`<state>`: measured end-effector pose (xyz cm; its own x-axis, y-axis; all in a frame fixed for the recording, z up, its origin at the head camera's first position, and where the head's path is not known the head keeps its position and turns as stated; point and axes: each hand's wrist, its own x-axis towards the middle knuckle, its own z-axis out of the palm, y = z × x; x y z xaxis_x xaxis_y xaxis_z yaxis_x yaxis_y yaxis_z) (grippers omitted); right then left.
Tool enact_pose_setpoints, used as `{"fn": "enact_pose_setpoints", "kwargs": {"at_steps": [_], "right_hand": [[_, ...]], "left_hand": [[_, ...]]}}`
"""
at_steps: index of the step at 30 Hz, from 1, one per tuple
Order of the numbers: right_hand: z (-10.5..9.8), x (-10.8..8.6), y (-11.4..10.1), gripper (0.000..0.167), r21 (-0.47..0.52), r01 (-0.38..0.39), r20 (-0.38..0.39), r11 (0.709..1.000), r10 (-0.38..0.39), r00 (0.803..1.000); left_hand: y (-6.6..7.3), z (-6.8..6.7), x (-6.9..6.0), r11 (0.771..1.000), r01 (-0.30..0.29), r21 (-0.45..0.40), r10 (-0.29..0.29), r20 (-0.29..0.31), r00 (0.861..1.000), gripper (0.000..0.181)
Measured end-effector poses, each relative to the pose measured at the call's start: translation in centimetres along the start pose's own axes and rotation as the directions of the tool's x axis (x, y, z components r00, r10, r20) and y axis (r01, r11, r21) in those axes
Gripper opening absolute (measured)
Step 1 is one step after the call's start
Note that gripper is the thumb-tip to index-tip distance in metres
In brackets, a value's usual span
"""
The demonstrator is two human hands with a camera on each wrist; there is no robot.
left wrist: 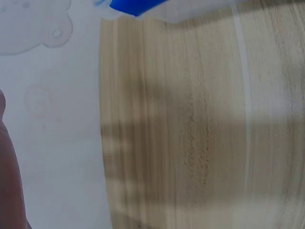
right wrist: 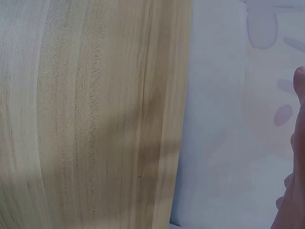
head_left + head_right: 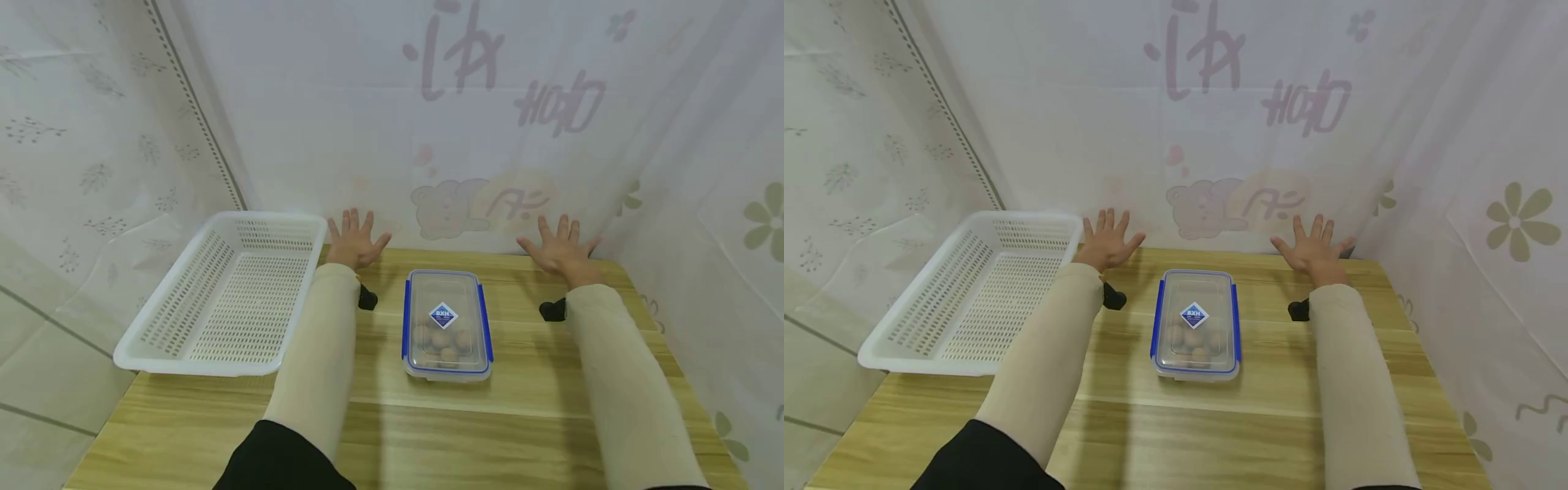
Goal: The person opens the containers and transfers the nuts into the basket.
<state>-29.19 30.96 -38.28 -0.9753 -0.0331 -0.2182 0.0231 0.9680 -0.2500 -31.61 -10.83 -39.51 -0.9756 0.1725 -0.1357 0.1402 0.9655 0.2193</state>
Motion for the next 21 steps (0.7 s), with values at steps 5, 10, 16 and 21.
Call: {"fn": "enact_pose_setpoints", "kwargs": {"at_steps": [5, 10, 16, 21], "right_hand": [[0.0, 0.0, -0.2, 0.092, -0.020, 0.022, 0.001, 1.000, -0.022, 1.000], [0.2, 0.0, -0.1, 0.092, -0.040, 0.052, -0.006, 0.998, -0.053, 0.999], [0.6, -0.3, -0.1, 0.090, -0.062, 0.107, -0.023, 0.992, -0.109, 0.994], [0.7, -1.0, -0.5, 0.088, -0.064, 0.143, -0.021, 0.988, -0.145, 0.989]], "left_hand": [[0.0, 0.0, 0.0, 1.000, -0.019, -0.001, 0.019, -0.001, 1.000, 0.080], [-0.5, 0.3, -0.1, 1.000, -0.021, 0.015, 0.021, 0.020, 1.000, 0.081], [-1.1, 0.4, -0.6, 0.999, -0.031, 0.038, 0.029, 0.040, 0.999, 0.079], [-1.2, 0.0, -1.2, 0.997, -0.057, 0.059, 0.054, 0.038, 0.998, 0.078]]}}
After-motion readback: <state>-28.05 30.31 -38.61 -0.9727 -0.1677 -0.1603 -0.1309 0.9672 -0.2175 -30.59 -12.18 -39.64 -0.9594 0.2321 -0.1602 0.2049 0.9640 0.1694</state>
